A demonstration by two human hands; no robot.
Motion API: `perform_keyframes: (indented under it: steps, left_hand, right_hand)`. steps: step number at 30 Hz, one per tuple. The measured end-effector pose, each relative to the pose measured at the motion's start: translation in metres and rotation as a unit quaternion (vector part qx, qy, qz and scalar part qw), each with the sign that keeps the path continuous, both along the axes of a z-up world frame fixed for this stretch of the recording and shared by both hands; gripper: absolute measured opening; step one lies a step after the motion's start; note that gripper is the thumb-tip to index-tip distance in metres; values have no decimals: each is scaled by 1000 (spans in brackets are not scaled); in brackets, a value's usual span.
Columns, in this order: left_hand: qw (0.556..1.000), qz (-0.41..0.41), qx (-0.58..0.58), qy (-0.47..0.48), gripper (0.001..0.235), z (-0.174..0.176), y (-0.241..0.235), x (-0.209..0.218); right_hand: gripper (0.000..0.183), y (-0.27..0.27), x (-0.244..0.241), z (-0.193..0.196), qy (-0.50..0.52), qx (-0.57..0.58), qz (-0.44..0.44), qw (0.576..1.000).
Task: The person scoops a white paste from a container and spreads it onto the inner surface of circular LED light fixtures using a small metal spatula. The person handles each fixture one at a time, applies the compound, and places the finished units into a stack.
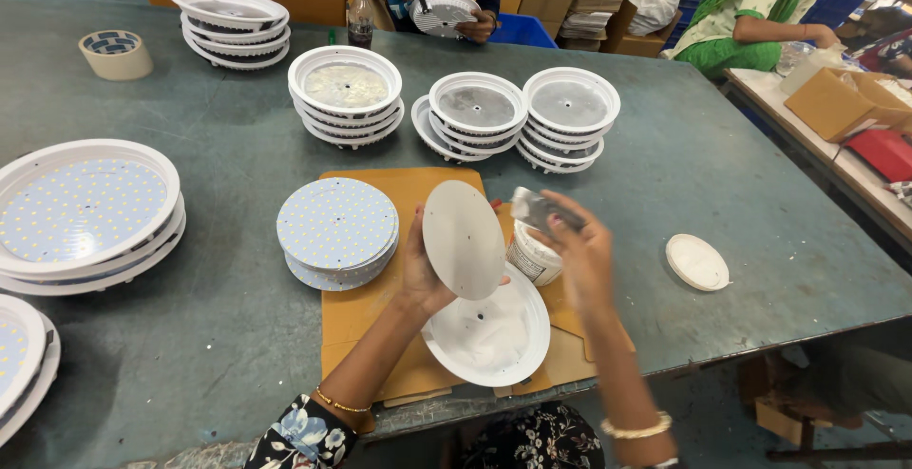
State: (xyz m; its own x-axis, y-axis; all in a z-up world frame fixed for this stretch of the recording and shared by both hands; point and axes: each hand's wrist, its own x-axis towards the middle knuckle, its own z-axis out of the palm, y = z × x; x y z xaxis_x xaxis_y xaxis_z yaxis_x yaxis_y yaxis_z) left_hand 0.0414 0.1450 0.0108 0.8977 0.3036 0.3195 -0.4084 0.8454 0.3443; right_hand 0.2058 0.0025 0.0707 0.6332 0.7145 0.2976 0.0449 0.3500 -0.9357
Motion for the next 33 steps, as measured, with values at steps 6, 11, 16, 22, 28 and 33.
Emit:
perform_keyframes:
  steps: [6, 11, 16, 22, 28, 33]
  left_hand:
    - [962, -52, -259, -73, 93, -11, -9, 6]
    - [998, 51, 32, 35, 101, 0, -10, 1]
    - [994, 84, 21, 71, 98, 10, -15, -2]
    - [988, 105, 36, 105, 90, 10, -20, 2]
    - [984, 93, 73, 135, 85, 1, -18, 4]
    - [965, 104, 91, 224, 84, -5, -19, 7]
  right_hand:
    - [44, 42, -90, -34, -205, -14, -114, 972]
    - [51, 47, -118, -47, -308, -64, -105, 943]
    - [56, 25, -129, -56, -320, -96, -85, 939]
    - [50, 4, -125, -52, -337, -110, -106, 929]
    - [35, 12, -68, -10, -164, -181, -110, 963]
    - [31, 37, -45, 7, -243, -157, -106, 951]
